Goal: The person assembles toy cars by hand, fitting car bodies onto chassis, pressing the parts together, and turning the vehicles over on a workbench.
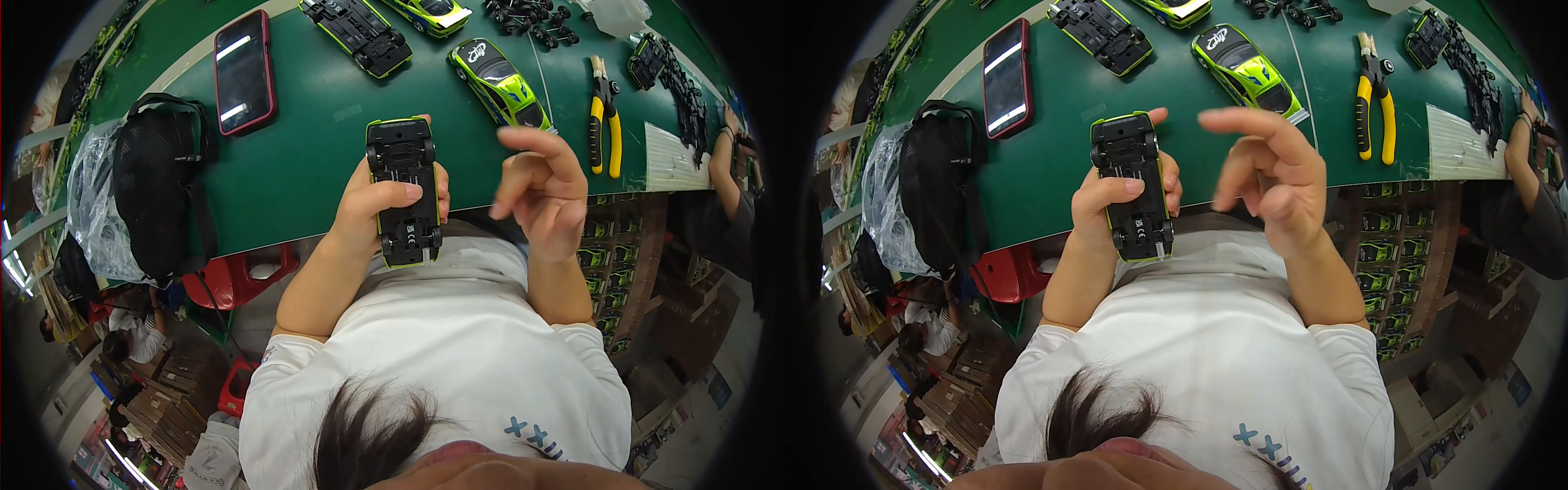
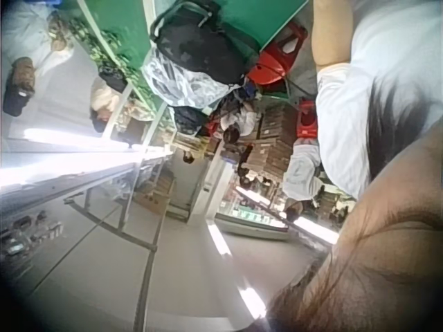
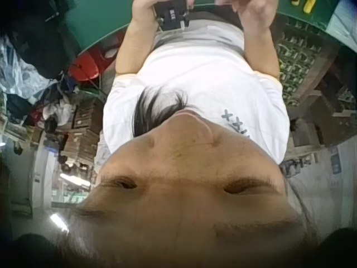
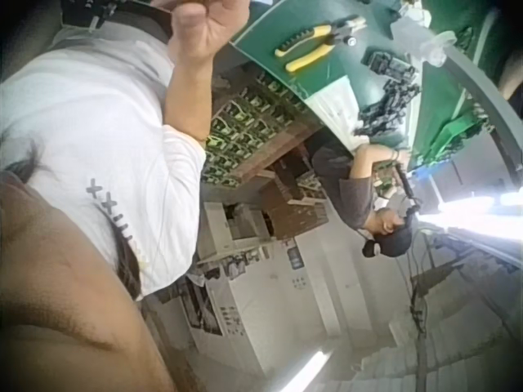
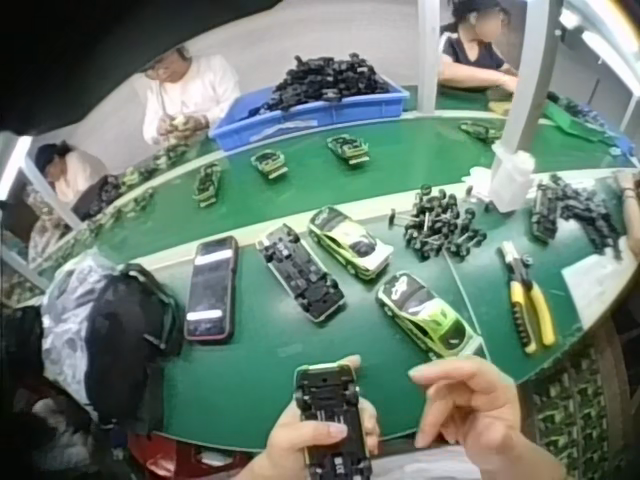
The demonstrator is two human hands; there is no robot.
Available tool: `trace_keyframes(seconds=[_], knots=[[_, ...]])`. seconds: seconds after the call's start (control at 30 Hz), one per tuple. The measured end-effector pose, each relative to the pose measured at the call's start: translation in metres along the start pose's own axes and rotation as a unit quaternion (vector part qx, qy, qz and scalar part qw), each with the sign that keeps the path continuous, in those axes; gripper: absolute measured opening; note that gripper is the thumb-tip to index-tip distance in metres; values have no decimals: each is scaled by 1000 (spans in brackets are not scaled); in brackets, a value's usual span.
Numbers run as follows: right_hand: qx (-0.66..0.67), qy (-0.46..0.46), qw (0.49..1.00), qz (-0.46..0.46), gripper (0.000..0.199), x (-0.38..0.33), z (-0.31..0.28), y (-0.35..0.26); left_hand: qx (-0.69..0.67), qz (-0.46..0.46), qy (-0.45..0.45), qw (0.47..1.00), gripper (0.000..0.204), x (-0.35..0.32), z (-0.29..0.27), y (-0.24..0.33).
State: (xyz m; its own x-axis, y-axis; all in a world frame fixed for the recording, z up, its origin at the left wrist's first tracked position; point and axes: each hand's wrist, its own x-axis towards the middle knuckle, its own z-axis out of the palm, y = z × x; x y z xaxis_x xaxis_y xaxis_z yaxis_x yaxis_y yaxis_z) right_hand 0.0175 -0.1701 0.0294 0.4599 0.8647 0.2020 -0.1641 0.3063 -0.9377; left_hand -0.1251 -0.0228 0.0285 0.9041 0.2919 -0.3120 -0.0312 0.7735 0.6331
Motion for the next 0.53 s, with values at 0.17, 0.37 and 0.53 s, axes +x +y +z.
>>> trace_keyframes(seconds=[0.17,0.37,0.53], knots=[[-66,11,998,7,91,8,26,4,28,-13,8,999,84,1,-3,-2],[-37,30,999,-19,84,8,24,1,3,-9,3,1000,84,1,0,0],[-123,1,988,92,86,-11,5,2,24,14,-9,1000,87,0,-4,-2]])
